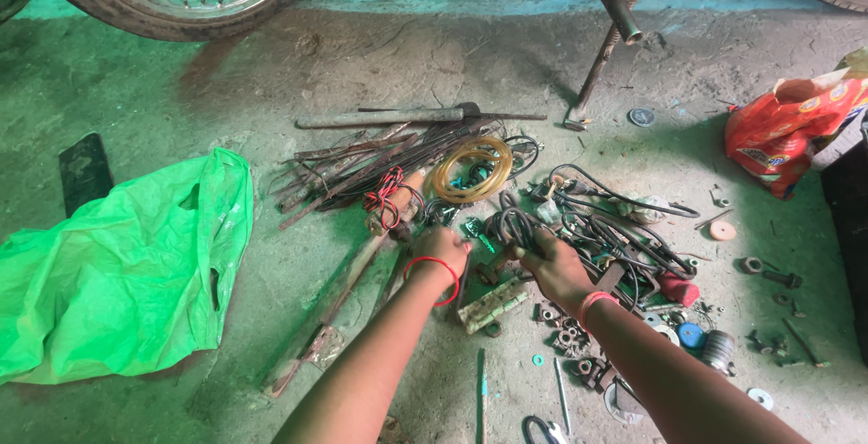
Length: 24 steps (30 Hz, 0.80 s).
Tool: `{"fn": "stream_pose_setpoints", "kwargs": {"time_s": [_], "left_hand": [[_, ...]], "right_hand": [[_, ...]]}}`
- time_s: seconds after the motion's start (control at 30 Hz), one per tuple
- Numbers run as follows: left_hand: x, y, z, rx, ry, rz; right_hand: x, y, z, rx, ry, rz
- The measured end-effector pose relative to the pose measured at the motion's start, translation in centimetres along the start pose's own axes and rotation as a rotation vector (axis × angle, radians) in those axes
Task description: The person sorts through a pile of tools and motorcycle parts on the floor, picking up items like wrenches, pliers, and metal rods, and placing them into a black toolbox or a green plastic bag. The person handles various small parts and wires, organizing them into the container.
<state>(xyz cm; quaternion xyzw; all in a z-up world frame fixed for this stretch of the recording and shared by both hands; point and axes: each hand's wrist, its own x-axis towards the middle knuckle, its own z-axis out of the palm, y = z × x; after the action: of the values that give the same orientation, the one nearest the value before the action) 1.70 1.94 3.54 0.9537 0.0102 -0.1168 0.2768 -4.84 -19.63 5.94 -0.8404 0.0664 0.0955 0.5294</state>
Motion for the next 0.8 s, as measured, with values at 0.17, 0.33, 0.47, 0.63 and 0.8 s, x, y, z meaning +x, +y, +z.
{"fn": "stream_pose_setpoints", "kwargs": {"time_s": [0.17,0.33,0.47,0.63,0.8], "left_hand": [[0.1,3.0,-1.3,-0.084,0.511,0.194],[0.8,5.2,-1.1,-0.733,0.323,-0.029],[0.2,5.8,-0.7,-0.839,0.250,-0.142],[-0.5,6.4,-0.9,-0.859,0.213,-0.068],[-0.2,5.0,-2.2,-0.828,0.213,-0.067]], "right_hand": [[0.1,-0.5,0.6,0.032,0.020,-0.029],[1.0,0.2,1.6,0.091,0.104,-0.231],[1.4,0.9,2.8,0.006,0.151,-0.231],[2.6,2.4,3.6,0.061,0.085,-0.089],[3.5,2.1,5.9,0.308,0.044,-0.152]]}}
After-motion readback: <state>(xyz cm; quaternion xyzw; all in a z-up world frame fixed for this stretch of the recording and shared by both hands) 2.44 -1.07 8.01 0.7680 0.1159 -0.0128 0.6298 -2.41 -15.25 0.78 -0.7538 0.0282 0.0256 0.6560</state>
